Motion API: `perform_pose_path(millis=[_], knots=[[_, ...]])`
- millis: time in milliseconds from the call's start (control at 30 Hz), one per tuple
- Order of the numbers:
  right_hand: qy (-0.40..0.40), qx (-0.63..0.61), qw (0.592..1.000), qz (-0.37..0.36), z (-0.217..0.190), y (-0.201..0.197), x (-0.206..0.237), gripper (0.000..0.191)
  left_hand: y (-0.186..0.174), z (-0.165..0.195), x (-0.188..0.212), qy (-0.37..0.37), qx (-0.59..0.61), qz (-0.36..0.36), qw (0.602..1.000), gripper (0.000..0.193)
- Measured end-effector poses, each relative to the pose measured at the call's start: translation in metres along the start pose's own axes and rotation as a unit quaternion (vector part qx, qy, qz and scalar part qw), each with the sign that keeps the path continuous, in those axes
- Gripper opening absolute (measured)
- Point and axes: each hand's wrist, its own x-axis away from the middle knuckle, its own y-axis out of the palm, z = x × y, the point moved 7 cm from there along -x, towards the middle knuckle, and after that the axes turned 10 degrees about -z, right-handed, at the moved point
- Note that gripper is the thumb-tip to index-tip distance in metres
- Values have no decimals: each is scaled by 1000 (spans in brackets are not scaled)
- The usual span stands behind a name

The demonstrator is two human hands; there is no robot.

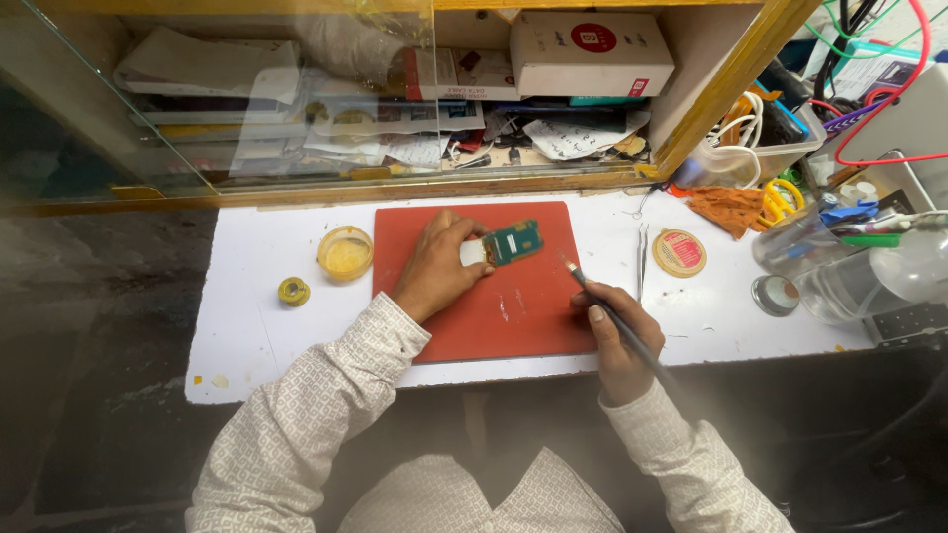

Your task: The person solders a green phone motherboard held against a white block on a red mat, using a soldering iron in the right hand while the left hand steadies the board. They reposition and flip the board repeatedly to solder different edges, with solder wire and a flux tin on the bench.

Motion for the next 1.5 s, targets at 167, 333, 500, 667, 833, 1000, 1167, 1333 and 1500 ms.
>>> perform_pose_path(millis=[167,333,500,667,833,1000,1167,1333,1500], knots=[[-30,58,998,17,-18,7,-7,24,22,2,-7,27,200,-96,975,31],[-82,111,990,24,-37,15,-12,28,55,9,-10,26,351,-191,916,25],[-42,97,993,55,-29,21,-26,57,74,8,-10,-36,466,-270,842,27],[9,-57,997,54,-12,33,-35,68,84,14,-9,-8,464,-300,834,28],[-2,-127,991,39,-6,41,-39,65,86,13,-7,8,432,-286,855,24],[-12,-130,991,21,-5,40,-34,66,90,12,1,-2,454,-277,847,20],[-12,-143,989,21,-5,39,-32,64,88,13,1,-18,435,-249,865,21],[-25,-106,994,10,-9,40,-28,67,84,15,5,-13,461,-227,858,16],[-38,-116,993,2,-7,41,-28,69,86,13,8,-45,498,-222,837,15]])
